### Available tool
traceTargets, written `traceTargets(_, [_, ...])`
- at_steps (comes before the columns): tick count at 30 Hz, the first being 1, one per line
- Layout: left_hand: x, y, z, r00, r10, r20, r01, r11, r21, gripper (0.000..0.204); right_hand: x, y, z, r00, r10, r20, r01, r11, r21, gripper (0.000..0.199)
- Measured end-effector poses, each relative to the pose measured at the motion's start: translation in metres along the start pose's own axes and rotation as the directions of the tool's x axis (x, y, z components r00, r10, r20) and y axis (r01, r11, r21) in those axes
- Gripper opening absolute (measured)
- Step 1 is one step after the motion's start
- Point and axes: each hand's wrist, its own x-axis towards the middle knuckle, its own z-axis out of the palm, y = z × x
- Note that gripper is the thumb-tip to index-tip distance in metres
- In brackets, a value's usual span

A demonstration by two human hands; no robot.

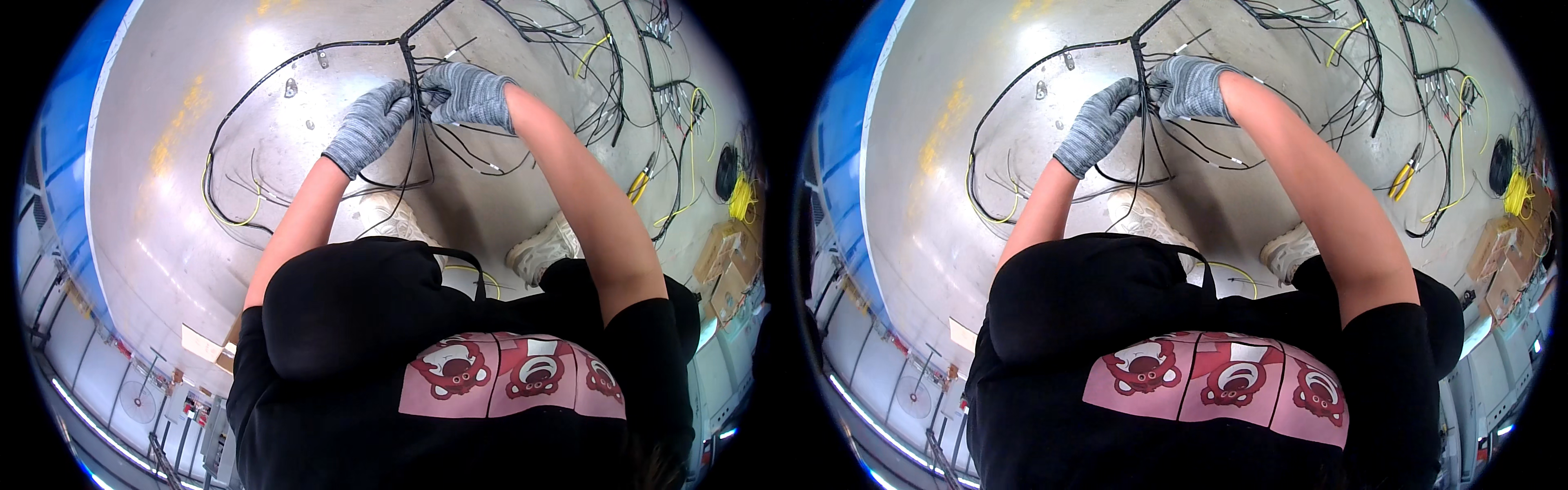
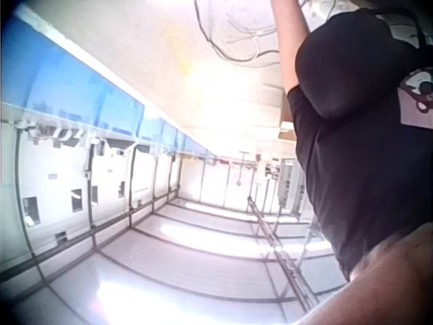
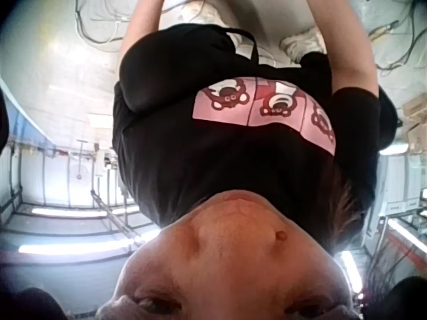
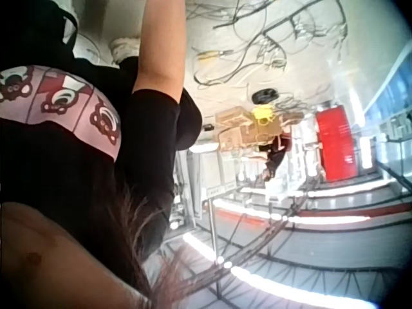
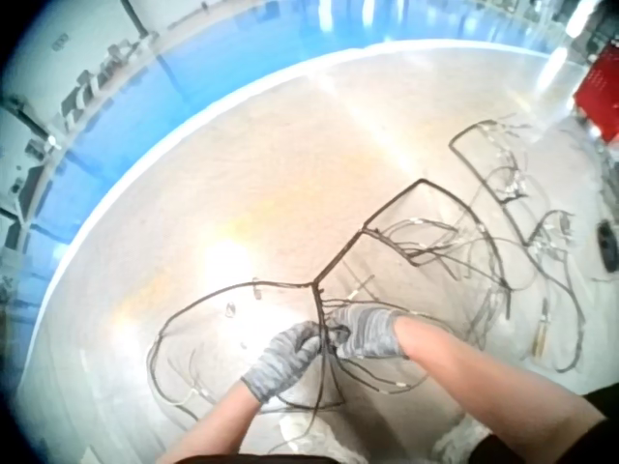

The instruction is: The person stands over a floor with tangled wires and uses gloved hands to gather, separate, and align multiple wire bundles. They repeatedly pick up sections, straighten them, and lay them down in more organized positions.

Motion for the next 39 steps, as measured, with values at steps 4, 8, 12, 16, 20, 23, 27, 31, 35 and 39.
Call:
traceTargets(4, [0.000, -0.005, 0.002, 0.999, -0.027, 0.028, 0.032, 0.982, -0.185, 0.017, 0.003, -0.008, -0.001, 0.999, 0.037, 0.000, -0.037, 0.994, -0.107, 0.033])
traceTargets(8, [-0.001, 0.000, -0.006, 0.991, -0.124, 0.059, 0.136, 0.950, -0.283, 0.021, 0.011, 0.002, 0.001, 1.000, -0.016, -0.019, 0.013, 0.990, -0.144, 0.026])
traceTargets(12, [-0.001, 0.010, -0.004, 0.989, -0.148, 0.016, 0.146, 0.944, -0.295, 0.019, 0.013, 0.002, -0.001, 0.999, -0.038, -0.012, 0.036, 0.986, -0.162, 0.022])
traceTargets(16, [0.000, 0.020, -0.007, 0.976, -0.214, 0.035, 0.215, 0.935, -0.281, 0.019, 0.013, 0.001, -0.002, 1.000, -0.029, -0.002, 0.029, 0.985, -0.168, 0.019])
traceTargets(20, [-0.001, 0.022, -0.009, 0.960, -0.275, 0.059, 0.279, 0.913, -0.298, 0.019, 0.008, -0.013, -0.006, 0.998, 0.040, 0.052, -0.028, 0.977, -0.213, 0.039])
traceTargets(23, [0.000, 0.023, -0.009, 0.961, -0.270, 0.063, 0.276, 0.908, -0.314, 0.020, 0.013, 0.002, 0.001, 1.000, 0.016, -0.013, -0.017, 0.995, -0.093, 0.025])
traceTargets(27, [-0.002, 0.027, -0.010, 0.951, -0.307, 0.032, 0.302, 0.900, -0.315, 0.021, 0.006, -0.018, -0.006, 0.995, 0.088, 0.053, -0.078, 0.982, -0.172, 0.045])
traceTargets(31, [-0.002, 0.029, -0.007, 0.941, -0.337, 0.022, 0.323, 0.878, -0.353, 0.019, 0.002, -0.029, -0.006, 0.992, 0.106, 0.065, -0.090, 0.972, -0.216, 0.042])
traceTargets(35, [0.001, 0.024, -0.004, 0.942, -0.334, 0.021, 0.323, 0.888, -0.329, 0.017, 0.009, -0.021, 0.001, 0.995, 0.104, 0.004, -0.096, 0.934, -0.343, 0.043])
traceTargets(39, [-0.002, 0.018, 0.000, 0.956, -0.293, -0.022, 0.258, 0.874, -0.411, 0.016, 0.009, -0.022, 0.002, 0.993, 0.116, -0.006, -0.112, 0.933, -0.342, 0.043])
